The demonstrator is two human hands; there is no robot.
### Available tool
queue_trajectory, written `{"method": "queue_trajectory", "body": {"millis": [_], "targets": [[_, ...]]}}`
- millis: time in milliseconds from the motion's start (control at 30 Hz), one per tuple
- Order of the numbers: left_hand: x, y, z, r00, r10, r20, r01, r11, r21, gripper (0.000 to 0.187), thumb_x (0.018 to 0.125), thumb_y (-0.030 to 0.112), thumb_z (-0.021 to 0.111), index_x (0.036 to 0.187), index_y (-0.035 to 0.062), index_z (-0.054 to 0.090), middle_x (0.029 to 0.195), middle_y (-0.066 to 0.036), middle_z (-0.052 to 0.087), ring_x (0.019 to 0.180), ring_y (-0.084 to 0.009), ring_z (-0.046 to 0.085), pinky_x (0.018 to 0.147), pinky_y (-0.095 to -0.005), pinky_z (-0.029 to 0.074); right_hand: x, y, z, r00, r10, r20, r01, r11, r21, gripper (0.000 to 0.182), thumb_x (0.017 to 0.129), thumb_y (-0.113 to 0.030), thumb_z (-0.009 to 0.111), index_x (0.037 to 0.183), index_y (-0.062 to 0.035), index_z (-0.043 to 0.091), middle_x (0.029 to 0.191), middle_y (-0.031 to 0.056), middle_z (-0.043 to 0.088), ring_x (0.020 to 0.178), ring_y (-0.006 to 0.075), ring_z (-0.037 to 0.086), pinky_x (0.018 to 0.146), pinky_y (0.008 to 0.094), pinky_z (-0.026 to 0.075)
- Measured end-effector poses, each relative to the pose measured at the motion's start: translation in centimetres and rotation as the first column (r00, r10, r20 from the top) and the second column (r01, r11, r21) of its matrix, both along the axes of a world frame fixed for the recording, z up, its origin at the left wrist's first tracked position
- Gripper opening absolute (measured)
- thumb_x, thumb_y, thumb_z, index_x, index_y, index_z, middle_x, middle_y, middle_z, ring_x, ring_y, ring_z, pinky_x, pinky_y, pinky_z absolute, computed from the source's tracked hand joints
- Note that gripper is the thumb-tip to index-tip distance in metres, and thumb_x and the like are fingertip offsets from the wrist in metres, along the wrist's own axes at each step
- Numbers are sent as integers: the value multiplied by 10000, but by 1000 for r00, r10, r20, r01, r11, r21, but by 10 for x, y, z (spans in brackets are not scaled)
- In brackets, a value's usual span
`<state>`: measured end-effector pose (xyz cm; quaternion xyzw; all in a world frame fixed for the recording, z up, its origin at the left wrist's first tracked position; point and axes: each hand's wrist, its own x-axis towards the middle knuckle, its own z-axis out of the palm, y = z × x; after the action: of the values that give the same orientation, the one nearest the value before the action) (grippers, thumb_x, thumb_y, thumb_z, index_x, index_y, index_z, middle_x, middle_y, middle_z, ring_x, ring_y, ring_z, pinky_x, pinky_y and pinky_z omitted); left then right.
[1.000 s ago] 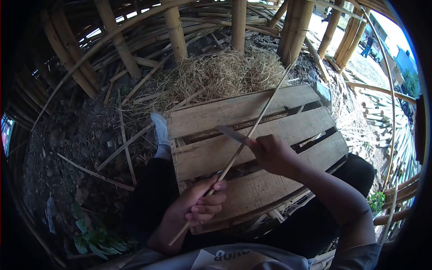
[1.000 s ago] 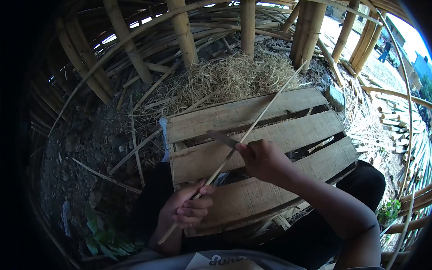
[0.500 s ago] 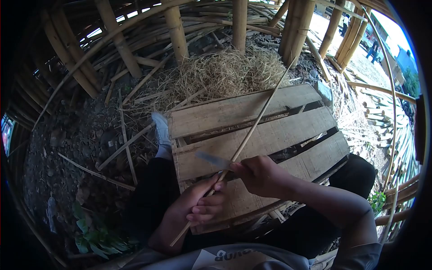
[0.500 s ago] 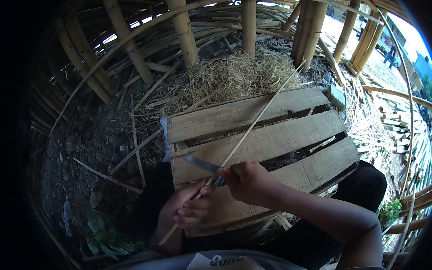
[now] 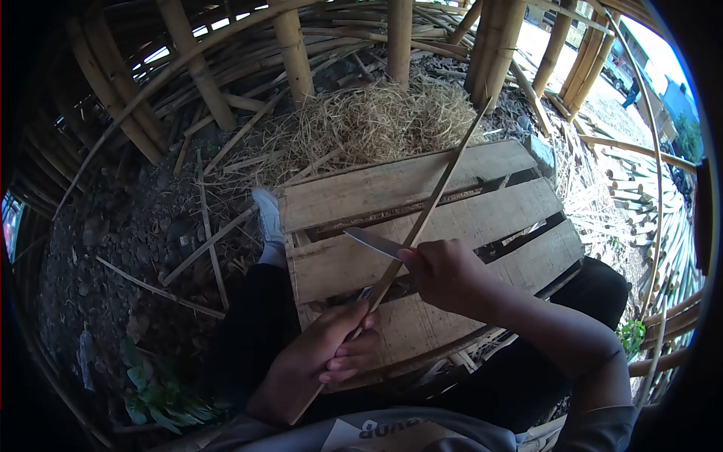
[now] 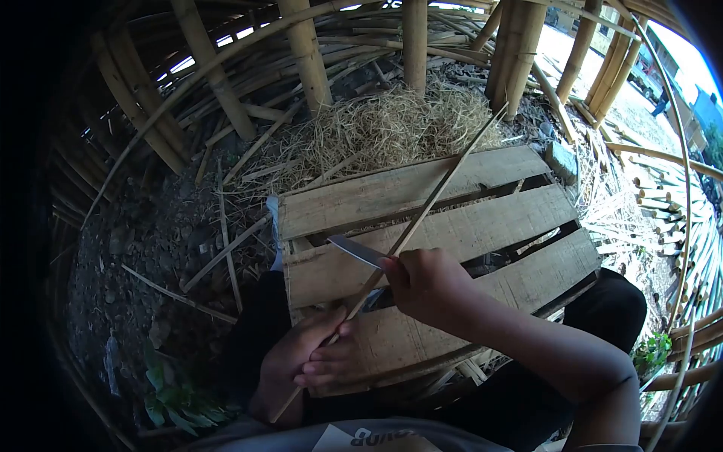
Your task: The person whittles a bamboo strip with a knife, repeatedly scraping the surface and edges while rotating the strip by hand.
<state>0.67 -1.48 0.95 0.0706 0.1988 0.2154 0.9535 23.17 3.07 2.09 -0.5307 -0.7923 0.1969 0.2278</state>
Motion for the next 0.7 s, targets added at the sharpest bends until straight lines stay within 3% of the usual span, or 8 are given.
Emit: {"method": "queue_trajectory", "body": {"millis": [67, 133, 267, 400, 433, 533, 567, 700], "targets": [[5, -4, 12, 930, 25, -367, 83, 958, 274, 320, 1045, 357, 279, 905, 91, 388, 529, 37, 304, 371, -32, 307, 249, -164, 269, 14, 8, -2, 997, 42, -60, -39, 998, 47, 403, 970, -239, 544, 687, 44, 580, 508, 199, 513, 396, 245, 487, 423, 391, 385], [6, 0, 8, 938, 26, -345, 78, 955, 285, 322, 1043, 362, 289, 902, 90, 386, 528, 36, 304, 369, -34, 303, 253, -167, 266, 32, 31, -3, 982, -186, -19, 185, 982, -38, 419, 960, -252, 534, 662, 37, 591, 538, 219, 556, 495, 419, 570, 477, 447, 448], [-4, -5, 13, 942, 14, -336, 101, 941, 324, 322, 1041, 364, 299, 892, 90, 380, 525, 34, 305, 367, -37, 293, 262, -171, 258, 22, 18, -12, 994, -98, -50, 101, 993, 63, 427, 975, -247, 520, 666, 40, 587, 535, 210, 554, 439, 345, 565, 445, 415, 416], [3, 0, 6, 935, 18, -353, 101, 943, 317, 322, 1041, 363, 304, 888, 90, 377, 522, 34, 300, 364, -36, 281, 265, -173, 257, 29, 41, 0, 973, -223, -62, 207, 958, -198, 425, 977, -270, 517, 698, 45, 582, 541, 222, 543, 476, 389, 565, 474, 445, 421], [5, 0, 4, 935, 18, -355, 98, 948, 304, 319, 1040, 361, 308, 889, 89, 377, 522, 35, 299, 362, -36, 276, 266, -174, 258, 24, 39, -7, 953, -275, -127, 239, 940, -243, 441, 995, -287, 507, 714, 47, 568, 509, 161, 492, 449, 209, 468, 480, 399, 396], [4, 1, 4, 935, 24, -353, 87, 951, 296, 314, 1040, 360, 316, 892, 90, 378, 523, 37, 297, 359, -34, 271, 264, -172, 258, 10, 16, -12, 992, 35, -119, -45, 996, -80, 434, 1002, -284, 498, 737, 49, 583, 508, 146, 471, 471, 150, 448, 456, 360, 386], [3, 0, 5, 938, 23, -347, 86, 951, 296, 312, 1039, 361, 320, 894, 91, 379, 523, 38, 295, 358, -32, 270, 262, -170, 258, 16, 23, -4, 998, 39, -55, -49, 982, -181, 421, 992, -277, 493, 751, 49, 607, 559, 230, 541, 497, 327, 601, 476, 409, 425], [-2, 6, 0, 970, 18, -242, 45, 967, 252, 308, 1040, 360, 321, 898, 94, 384, 524, 41, 292, 359, -27, 271, 251, -164, 256, 28, 42, -11, 968, -238, -77, 215, 948, -235, 449, 998, -311, 496, 755, 58, 578, 532, 166, 499, 482, 207, 479, 523, 392, 415]]}}
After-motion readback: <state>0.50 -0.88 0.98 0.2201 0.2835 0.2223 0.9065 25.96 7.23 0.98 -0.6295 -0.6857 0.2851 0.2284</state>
